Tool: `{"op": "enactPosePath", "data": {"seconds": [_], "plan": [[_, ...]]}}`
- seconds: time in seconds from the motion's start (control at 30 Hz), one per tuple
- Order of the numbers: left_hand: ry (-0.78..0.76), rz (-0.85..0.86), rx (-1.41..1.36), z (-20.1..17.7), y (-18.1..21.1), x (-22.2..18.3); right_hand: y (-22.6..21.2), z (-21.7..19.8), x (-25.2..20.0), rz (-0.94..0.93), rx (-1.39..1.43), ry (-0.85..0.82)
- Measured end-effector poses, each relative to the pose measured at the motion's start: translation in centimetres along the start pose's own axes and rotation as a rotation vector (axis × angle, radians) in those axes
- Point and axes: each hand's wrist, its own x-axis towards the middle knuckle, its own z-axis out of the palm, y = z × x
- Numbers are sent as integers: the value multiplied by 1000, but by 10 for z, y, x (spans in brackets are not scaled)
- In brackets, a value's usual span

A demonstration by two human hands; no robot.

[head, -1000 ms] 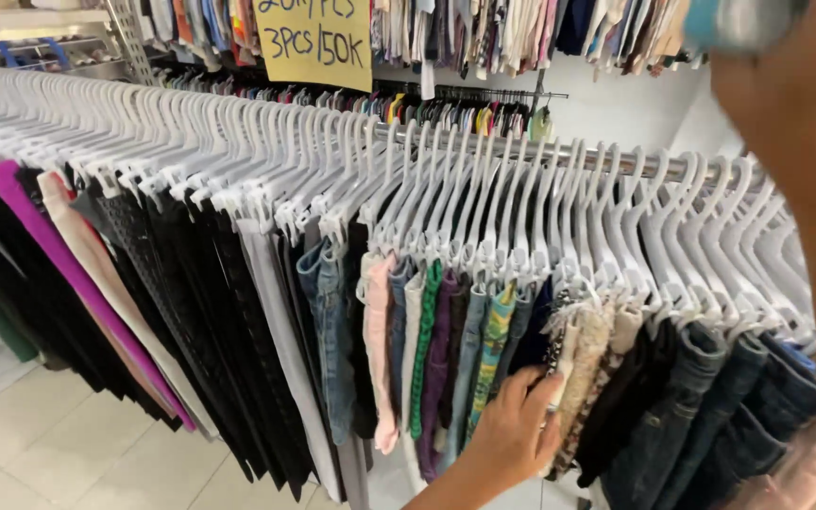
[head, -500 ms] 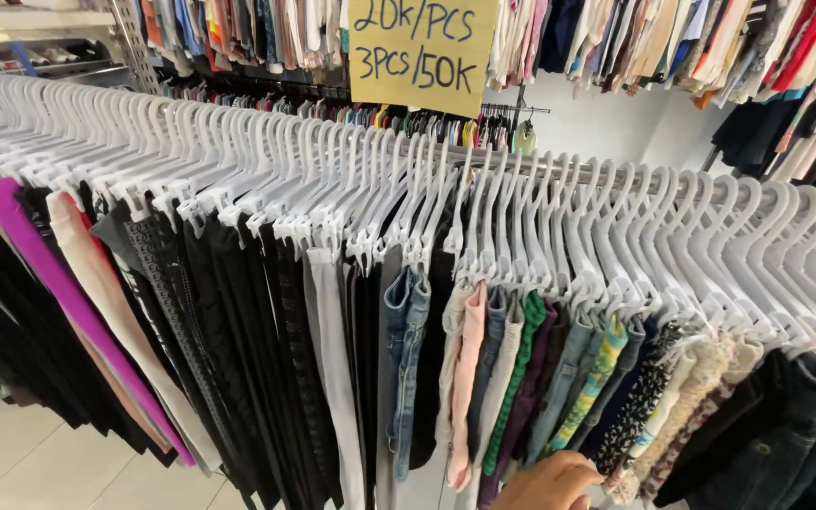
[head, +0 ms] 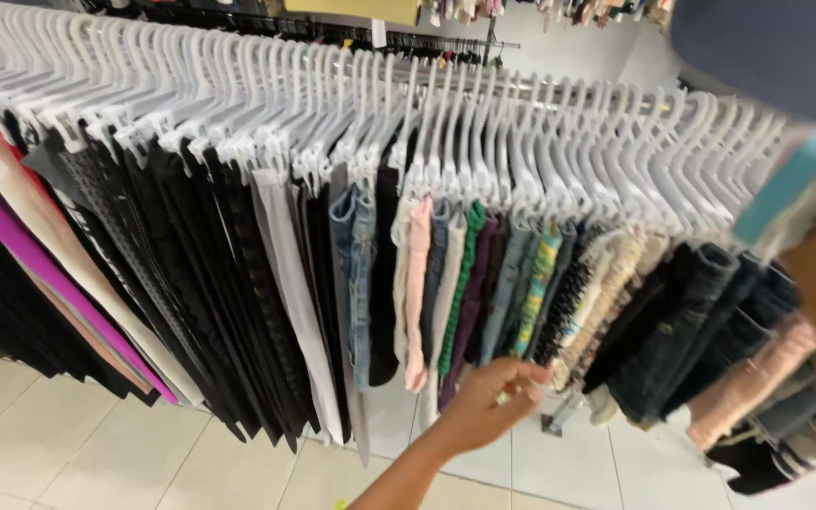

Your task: Wiping down various store items like shoes, hats, and plush toys with a cleaning cloth.

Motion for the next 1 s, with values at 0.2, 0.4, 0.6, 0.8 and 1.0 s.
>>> {"op": "enactPosePath", "data": {"seconds": [0.2,0.4,0.6,0.8,1.0], "plan": [[-94,331,-863,62,92,-12,-189,-76,-102,44,34,3],[163,-24,-1219,155,15,-66,-286,-132,-201,267,177,-176],[330,-52,-1237,186,5,-119,-328,-182,-227,530,330,-359],[251,138,-1128,159,58,-109,-329,-201,-274,1892,1086,72],[379,182,-1056,151,52,-158,-352,-218,-290,2353,1555,246]]}}
